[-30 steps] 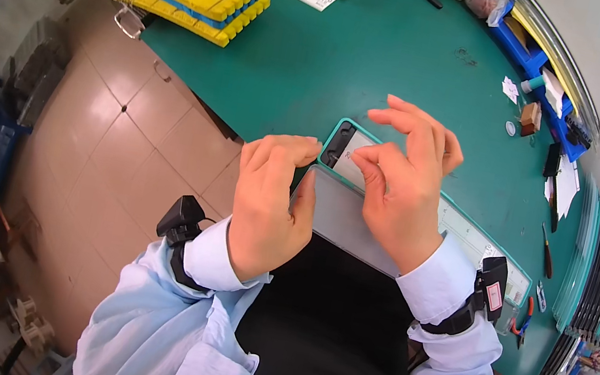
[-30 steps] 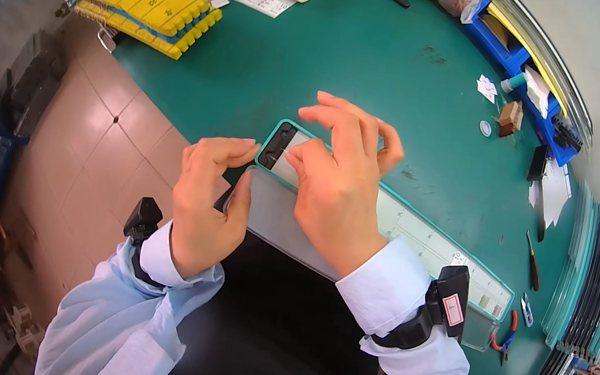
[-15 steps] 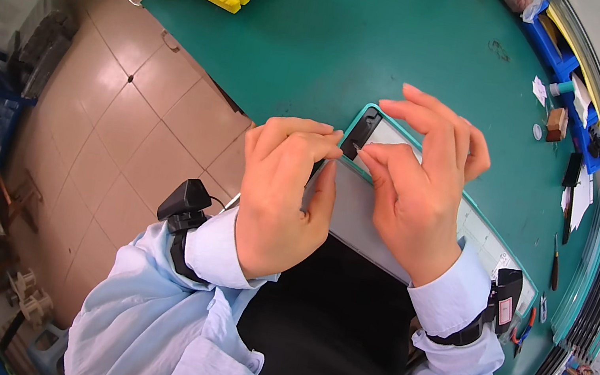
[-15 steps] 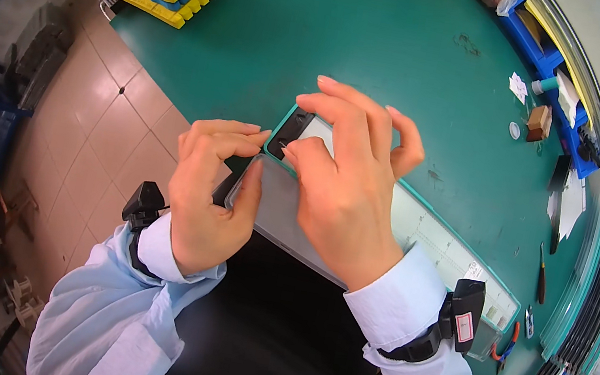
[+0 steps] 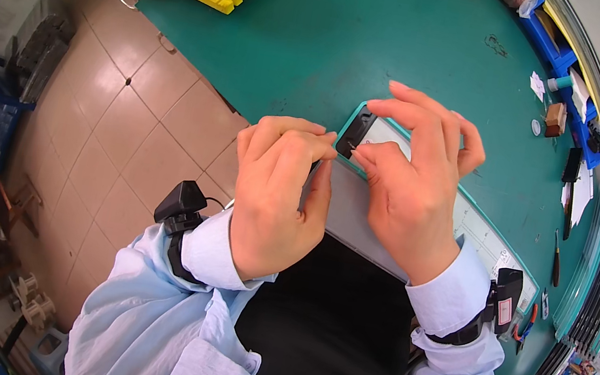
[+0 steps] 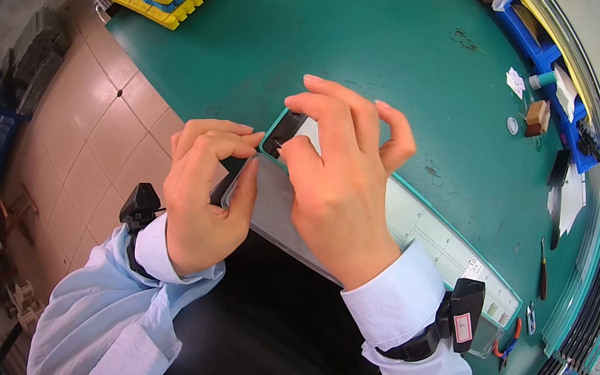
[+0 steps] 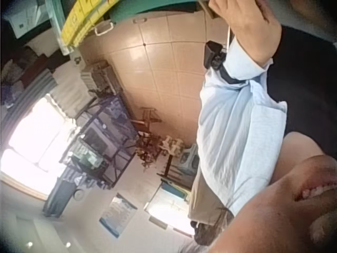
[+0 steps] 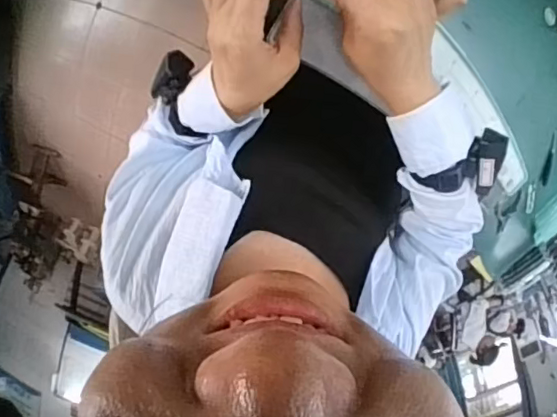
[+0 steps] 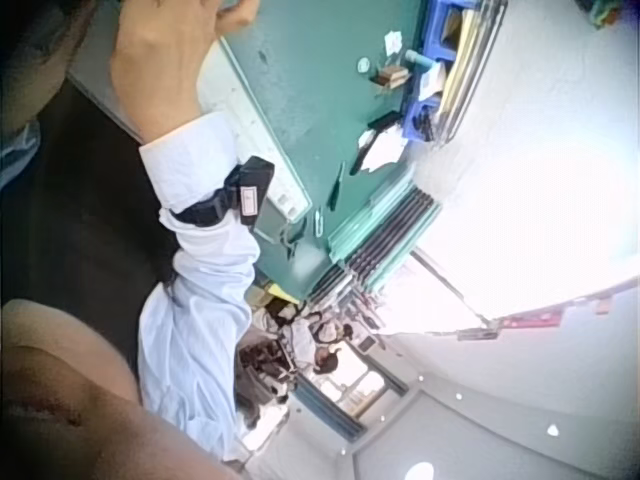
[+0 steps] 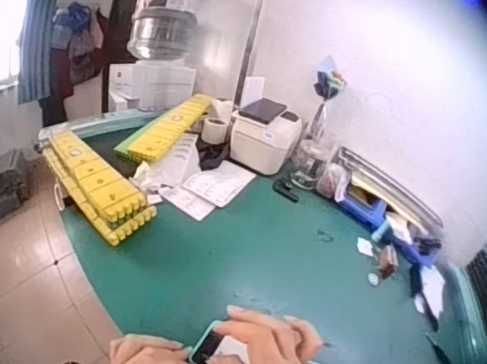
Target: Assembling small metal components by picking pieces from a tray and using pliers to manipulate them.
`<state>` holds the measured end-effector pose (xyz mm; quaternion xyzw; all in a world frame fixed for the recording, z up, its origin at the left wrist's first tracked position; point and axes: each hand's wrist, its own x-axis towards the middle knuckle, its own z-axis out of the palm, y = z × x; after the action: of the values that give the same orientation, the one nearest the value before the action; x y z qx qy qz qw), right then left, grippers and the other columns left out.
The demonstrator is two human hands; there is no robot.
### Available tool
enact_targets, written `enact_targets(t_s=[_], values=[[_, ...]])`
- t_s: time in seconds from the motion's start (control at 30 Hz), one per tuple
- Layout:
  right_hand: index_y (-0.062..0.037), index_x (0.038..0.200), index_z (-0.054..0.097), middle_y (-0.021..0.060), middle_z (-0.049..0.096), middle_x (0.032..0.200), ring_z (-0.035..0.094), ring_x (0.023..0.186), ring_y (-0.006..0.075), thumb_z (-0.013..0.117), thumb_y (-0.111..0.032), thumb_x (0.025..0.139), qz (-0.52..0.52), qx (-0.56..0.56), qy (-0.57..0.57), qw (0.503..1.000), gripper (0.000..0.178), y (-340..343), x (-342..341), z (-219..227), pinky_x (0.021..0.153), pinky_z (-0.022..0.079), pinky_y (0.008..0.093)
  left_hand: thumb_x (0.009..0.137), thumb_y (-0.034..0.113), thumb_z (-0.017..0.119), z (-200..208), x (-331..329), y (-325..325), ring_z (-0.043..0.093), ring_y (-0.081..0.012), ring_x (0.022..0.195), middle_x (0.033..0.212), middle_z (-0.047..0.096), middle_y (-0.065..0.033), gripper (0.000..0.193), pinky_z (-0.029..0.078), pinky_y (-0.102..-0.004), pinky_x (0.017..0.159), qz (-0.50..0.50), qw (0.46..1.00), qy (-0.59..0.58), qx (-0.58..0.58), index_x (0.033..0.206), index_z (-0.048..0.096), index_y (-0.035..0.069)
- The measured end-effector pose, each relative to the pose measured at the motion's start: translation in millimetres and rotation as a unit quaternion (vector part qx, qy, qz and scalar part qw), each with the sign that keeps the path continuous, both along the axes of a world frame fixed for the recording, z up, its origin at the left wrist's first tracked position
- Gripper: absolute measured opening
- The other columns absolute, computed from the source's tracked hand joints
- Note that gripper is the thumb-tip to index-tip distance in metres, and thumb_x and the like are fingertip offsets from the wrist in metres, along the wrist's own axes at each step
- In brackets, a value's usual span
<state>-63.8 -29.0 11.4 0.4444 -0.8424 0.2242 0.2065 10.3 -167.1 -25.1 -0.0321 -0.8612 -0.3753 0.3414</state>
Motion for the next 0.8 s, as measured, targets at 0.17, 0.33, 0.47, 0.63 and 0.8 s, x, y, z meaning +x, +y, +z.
enact_targets(t_s=[0.17, 0.33, 0.47, 0.63, 0.8], values=[[-0.0064, 0.068, 0.059, 0.0047, 0.062, 0.106, 0.056, 0.112, 0.0257, 0.069, 0.001, 0.061, -0.011, 0.021, 0.002, 1.000, 0.015, -1.5, 4.5, 1.6, 0.094, 0.028, 0.0444, 0.068, -0.015, 0.063, -0.3, 2.4, -3.0, 0.061, -0.0281, 0.092, 0.093, 0.066, -0.0101, 0.031, 0.041, -0.0350, 0.081, -0.008, 1.000, 0.002, -0.005, 0.095, 0.059, 0.002], [-0.0087, 0.069, 0.063, 0.0007, 0.060, 0.099, 0.055, 0.112, 0.0229, 0.064, -0.006, 0.065, -0.015, -0.008, 0.001, 1.000, 0.005, 2.3, 1.5, -0.1, 0.095, 0.024, 0.0477, 0.064, -0.010, 0.059, 11.6, -3.6, -1.3, 0.052, -0.0342, 0.109, 0.108, 0.060, -0.0139, 0.041, 0.037, -0.0430, 0.092, -0.024, 0.990, -0.050, -0.133, 0.102, 0.068, 0.005], [-0.0083, 0.072, 0.067, 0.0052, 0.059, 0.108, 0.048, 0.119, 0.0257, 0.062, -0.010, 0.068, -0.050, -0.070, -0.021, 0.996, 0.007, 9.3, 0.0, -10.3, 0.099, 0.021, 0.0528, 0.066, -0.010, 0.055, 17.0, -8.0, 5.0, 0.043, -0.0402, 0.121, 0.120, 0.055, -0.0176, 0.042, 0.031, -0.0470, 0.101, -0.006, 0.975, -0.054, -0.218, 0.100, 0.071, 0.008], [-0.0077, 0.075, 0.069, 0.0112, 0.055, 0.116, 0.047, 0.118, 0.0296, 0.065, -0.010, 0.070, -0.189, -0.041, 0.052, 0.980, 0.007, 67.1, 23.9, 57.4, 0.098, 0.021, 0.0517, 0.073, -0.008, 0.052, 22.2, -12.1, -10.2, 0.036, -0.0376, 0.131, 0.130, 0.052, -0.0143, 0.040, 0.024, -0.0468, 0.106, 0.017, 0.956, -0.070, -0.283, 0.102, 0.071, 0.011], [-0.0077, 0.082, 0.070, 0.0099, 0.058, 0.121, 0.056, 0.108, 0.0269, 0.071, -0.007, 0.076, -0.278, 0.001, 0.002, 0.961, 0.007, 206.5, 3.1, 76.5, 0.085, 0.041, 0.0355, 0.078, -0.009, 0.052, 22.6, -30.8, -47.2, 0.035, -0.0357, 0.132, 0.133, 0.052, -0.0116, 0.040, 0.024, -0.0456, 0.107, 0.033, 0.944, -0.062, -0.322, 0.105, 0.072, 0.014]])
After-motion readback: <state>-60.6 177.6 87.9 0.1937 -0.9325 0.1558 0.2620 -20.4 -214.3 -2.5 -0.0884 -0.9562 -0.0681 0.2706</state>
